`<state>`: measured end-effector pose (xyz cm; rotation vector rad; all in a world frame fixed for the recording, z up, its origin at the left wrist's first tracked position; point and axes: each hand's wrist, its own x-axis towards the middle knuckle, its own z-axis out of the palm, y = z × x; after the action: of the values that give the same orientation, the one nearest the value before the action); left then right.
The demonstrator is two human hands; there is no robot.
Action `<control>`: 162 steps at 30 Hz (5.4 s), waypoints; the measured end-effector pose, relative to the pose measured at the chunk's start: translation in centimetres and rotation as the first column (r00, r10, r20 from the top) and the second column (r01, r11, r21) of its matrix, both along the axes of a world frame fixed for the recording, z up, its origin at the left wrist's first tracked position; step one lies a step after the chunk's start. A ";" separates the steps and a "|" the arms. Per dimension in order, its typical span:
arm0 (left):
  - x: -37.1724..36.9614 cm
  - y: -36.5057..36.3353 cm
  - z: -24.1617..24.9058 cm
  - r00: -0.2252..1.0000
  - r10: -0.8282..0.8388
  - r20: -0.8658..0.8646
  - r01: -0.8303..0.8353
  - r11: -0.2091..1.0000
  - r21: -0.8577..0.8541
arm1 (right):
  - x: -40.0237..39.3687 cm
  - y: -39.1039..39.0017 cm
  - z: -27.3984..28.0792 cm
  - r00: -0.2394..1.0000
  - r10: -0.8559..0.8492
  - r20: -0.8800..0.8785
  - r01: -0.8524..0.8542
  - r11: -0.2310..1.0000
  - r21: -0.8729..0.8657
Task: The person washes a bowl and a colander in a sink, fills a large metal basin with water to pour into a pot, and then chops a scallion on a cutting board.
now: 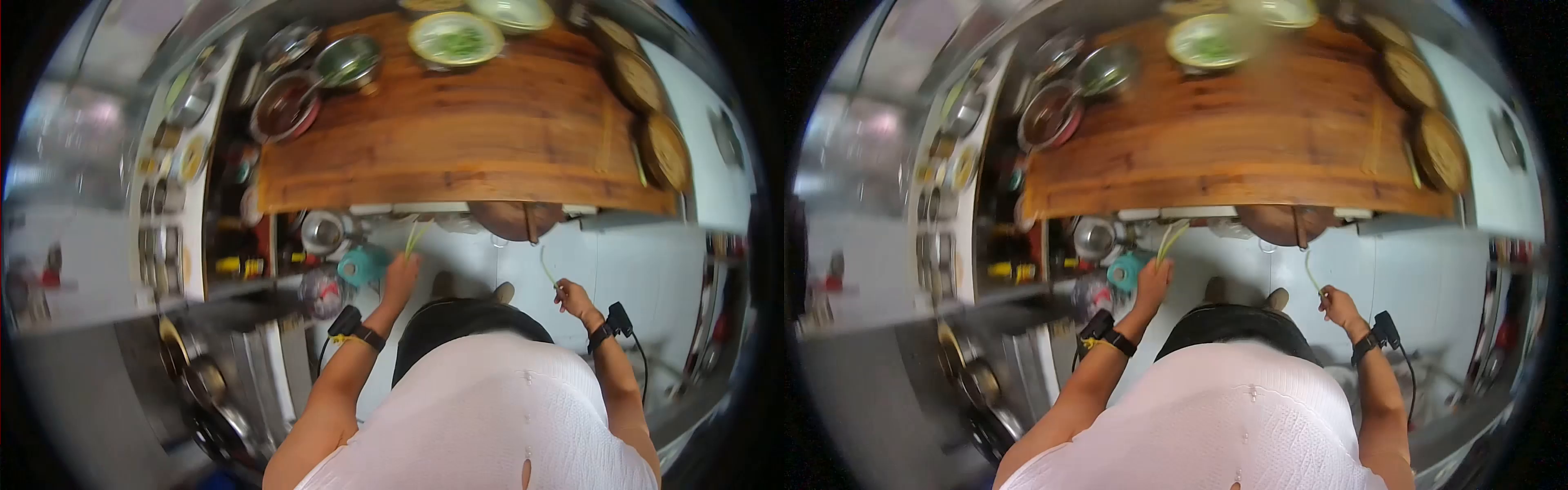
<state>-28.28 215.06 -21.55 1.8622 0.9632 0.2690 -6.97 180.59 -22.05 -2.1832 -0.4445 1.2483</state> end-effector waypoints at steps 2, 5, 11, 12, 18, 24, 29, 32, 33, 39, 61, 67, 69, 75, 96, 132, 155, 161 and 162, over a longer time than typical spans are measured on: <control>-8.4 -2.0 -2.7 0.981 0.183 -0.060 -0.184 0.983 -0.012 | 1.0 2.4 -1.0 0.982 0.187 0.003 -0.187 0.982 -0.033; -19.5 -8.4 -5.1 0.715 0.667 -0.210 -0.699 0.693 -0.178 | 0.2 7.7 -1.4 0.937 0.349 -0.004 -0.349 0.936 -0.032; -29.9 -22.9 -5.1 0.113 0.903 -0.415 -0.920 -0.064 -0.387 | -8.1 24.3 -1.1 0.621 0.782 0.057 -0.783 0.614 0.103; -30.1 -23.7 -5.0 0.012 0.893 -0.449 -0.882 -0.202 -0.425 | -10.6 27.0 -0.1 0.568 0.816 0.109 -0.820 0.550 0.157; -31.5 -23.0 -4.5 -0.036 0.893 -0.449 -0.876 -0.244 -0.416 | -24.2 37.4 3.1 0.406 0.781 0.474 -0.913 0.371 0.170; -35.4 -19.2 -11.6 0.202 0.890 -0.409 -0.917 0.025 -0.399 | -19.0 34.5 3.1 0.387 0.853 0.351 -0.912 0.409 0.011; -28.6 -7.6 -6.7 0.587 0.721 -0.369 -0.800 0.446 -0.401 | -7.5 20.9 -3.7 0.525 0.821 0.222 -0.772 0.570 -0.282; -22.1 -2.8 -4.3 0.777 0.507 -0.373 -0.627 0.679 -0.381 | -4.5 10.7 -4.2 0.987 0.160 0.029 -0.153 0.974 -0.168; -20.2 -2.0 -3.8 0.828 0.393 -0.401 -0.545 0.734 -0.405 | -3.6 7.8 -4.8 0.992 -0.069 -0.109 0.043 0.973 -0.225; -10.5 -1.4 -5.1 0.907 0.321 -0.271 -0.420 0.701 -0.576 | -1.2 -3.9 -9.9 0.751 -0.584 -0.310 0.592 0.802 -0.077; 12.2 -3.3 -23.3 0.978 -0.038 -0.203 -0.094 0.794 -0.601 | 7.8 0.3 -33.1 0.554 -0.679 -0.482 0.830 0.403 0.386; 14.7 -3.3 -24.0 0.947 0.216 -0.236 -0.320 0.645 -0.694 | 7.0 -0.5 -26.3 0.241 -0.543 -0.804 0.970 0.099 0.224; 15.8 -3.2 -23.7 0.943 0.235 -0.234 -0.331 0.619 -0.712 | 6.5 -2.7 -26.3 0.233 -0.545 -0.805 0.972 0.156 0.176; 17.1 -3.5 -24.0 0.937 0.274 -0.216 -0.339 0.569 -0.749 | 7.4 -6.2 -25.1 0.281 -0.498 -0.821 0.942 0.307 0.136; 19.7 -7.1 -22.1 0.964 0.187 -0.187 -0.244 0.353 -0.903 | 6.0 -4.7 -29.6 -0.163 -0.978 -0.131 0.967 -0.184 0.173; 8.6 -1.4 6.7 0.952 0.292 -0.095 -0.304 0.845 -0.439 | 8.9 5.5 4.8 0.626 -0.745 0.229 0.669 0.665 0.332; 25.0 6.4 10.8 0.885 -0.101 -0.454 0.402 0.655 0.639 | 18.5 13.4 10.5 0.578 -0.252 0.776 0.281 0.954 0.101; 26.2 0.4 7.7 0.895 -0.191 -0.403 0.425 0.637 0.643 | 12.2 15.7 10.8 0.622 0.166 0.765 -0.277 0.961 0.017; 26.4 0.1 7.3 0.910 -0.179 -0.374 0.395 0.648 0.651 | 12.0 15.6 10.1 0.612 0.142 0.778 -0.285 0.957 0.049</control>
<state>-1.83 215.21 -14.29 2.8211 0.7621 0.1995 5.04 196.16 -12.00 -2.4730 -1.1420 0.2570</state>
